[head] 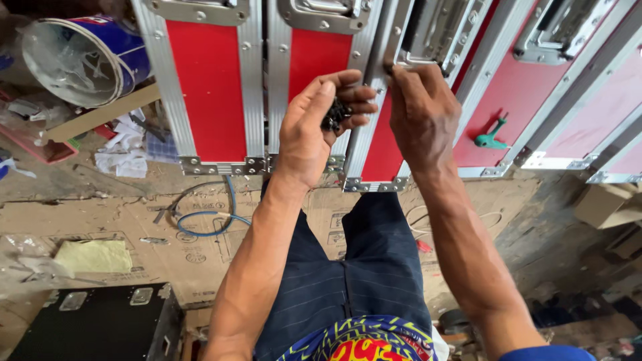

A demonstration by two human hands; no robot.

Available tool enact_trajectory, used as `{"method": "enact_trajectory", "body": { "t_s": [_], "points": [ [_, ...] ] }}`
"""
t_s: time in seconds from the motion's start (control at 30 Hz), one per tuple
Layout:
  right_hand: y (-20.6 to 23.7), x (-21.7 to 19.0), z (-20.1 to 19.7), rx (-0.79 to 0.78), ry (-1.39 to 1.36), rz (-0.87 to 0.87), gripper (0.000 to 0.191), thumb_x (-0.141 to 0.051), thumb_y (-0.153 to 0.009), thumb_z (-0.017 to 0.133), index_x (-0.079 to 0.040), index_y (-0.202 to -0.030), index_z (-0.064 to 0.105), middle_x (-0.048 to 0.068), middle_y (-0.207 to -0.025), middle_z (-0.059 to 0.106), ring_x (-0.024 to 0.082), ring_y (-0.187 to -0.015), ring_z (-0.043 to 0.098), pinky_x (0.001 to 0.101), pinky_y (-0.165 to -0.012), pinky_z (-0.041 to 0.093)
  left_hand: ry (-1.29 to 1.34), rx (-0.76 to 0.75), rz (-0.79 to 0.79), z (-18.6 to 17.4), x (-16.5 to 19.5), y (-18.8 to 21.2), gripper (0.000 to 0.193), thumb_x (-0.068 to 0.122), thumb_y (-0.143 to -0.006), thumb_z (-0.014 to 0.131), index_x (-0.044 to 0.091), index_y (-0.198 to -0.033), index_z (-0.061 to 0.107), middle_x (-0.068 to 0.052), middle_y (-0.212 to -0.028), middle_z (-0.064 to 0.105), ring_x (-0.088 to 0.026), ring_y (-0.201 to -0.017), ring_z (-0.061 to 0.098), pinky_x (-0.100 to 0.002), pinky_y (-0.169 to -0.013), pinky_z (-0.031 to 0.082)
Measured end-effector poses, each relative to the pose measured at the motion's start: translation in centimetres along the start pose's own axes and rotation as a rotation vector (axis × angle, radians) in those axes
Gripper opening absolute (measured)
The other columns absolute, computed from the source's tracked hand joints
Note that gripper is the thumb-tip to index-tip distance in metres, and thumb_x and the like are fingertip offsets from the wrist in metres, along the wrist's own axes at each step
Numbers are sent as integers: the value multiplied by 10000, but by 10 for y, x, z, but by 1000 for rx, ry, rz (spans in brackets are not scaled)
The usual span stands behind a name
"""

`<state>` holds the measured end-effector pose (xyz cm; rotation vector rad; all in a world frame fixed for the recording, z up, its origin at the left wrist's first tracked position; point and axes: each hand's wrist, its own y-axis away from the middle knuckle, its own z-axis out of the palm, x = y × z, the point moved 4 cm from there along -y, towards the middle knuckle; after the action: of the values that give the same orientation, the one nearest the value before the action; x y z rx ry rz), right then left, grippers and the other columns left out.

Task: The person attaches small metal hardware components to the exterior of red flight cases using their hands.

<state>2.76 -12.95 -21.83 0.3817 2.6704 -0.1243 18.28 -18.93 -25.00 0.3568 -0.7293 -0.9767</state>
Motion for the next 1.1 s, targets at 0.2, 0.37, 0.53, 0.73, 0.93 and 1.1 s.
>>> {"method": "enact_trajectory", "body": {
  "t_s": [0.2, 0.37, 0.53, 0.73, 0.93, 1.1],
  "points": [
    [-4, 10, 15, -173, 270, -65, 246, -197, -1096, 727, -48, -958, 590, 51, -833, 530, 164, -667, 515, 320, -500, 435, -87, -51, 22, -9, 13, 2, 362, 260, -1156, 429, -20, -1335, 573, -177, -1099, 734, -205, -970, 704, -316, -831, 592],
    [-2, 16, 26, -241, 373, -21, 329, -265, -1153, 664, -58, -923, 552, 38, -783, 494, 144, -627, 468, 323, -463, 396, 49, -90, -8, -15, 28, 9, 407, 252, -1123, 381, -46, -1289, 602, -174, -1155, 737, -221, -1047, 722, -340, -936, 606],
    [8, 20, 37, -171, 401, -30, 297, -262, -1179, 534, -47, -973, 539, 39, -803, 488, 118, -693, 458, 300, -506, 378, 79, -113, -84, -26, 39, 8, 364, 195, -1097, 434, -44, -1326, 584, -188, -1227, 705, -245, -1120, 710, -356, -1002, 599],
    [3, 32, 47, -254, 474, 27, 515, -527, -1171, 478, -146, -826, 449, -20, -714, 450, 92, -530, 357, 290, -418, 313, -10, -109, -101, -41, 47, 4, 318, 174, -1141, 433, -46, -1289, 609, -155, -1135, 720, -218, -1036, 725, -318, -933, 624],
    [2, 23, 39, -218, 255, 29, 486, -387, -1206, 306, -24, -999, 554, 35, -744, 428, 110, -563, 347, 291, -403, 283, -160, -97, -75, -42, 45, 6, 304, 165, -1113, 471, -16, -1279, 649, -121, -1028, 710, -139, -885, 686, -277, -811, 602],
    [-3, 38, 46, -315, 467, -15, 489, -514, -1195, 479, -144, -878, 453, -10, -697, 447, 107, -514, 348, 295, -423, 286, -204, -93, -42, -36, 29, 3, 243, 213, -1083, 567, 8, -1194, 637, -107, -997, 739, -115, -837, 679, -244, -752, 587]
  ]
}}
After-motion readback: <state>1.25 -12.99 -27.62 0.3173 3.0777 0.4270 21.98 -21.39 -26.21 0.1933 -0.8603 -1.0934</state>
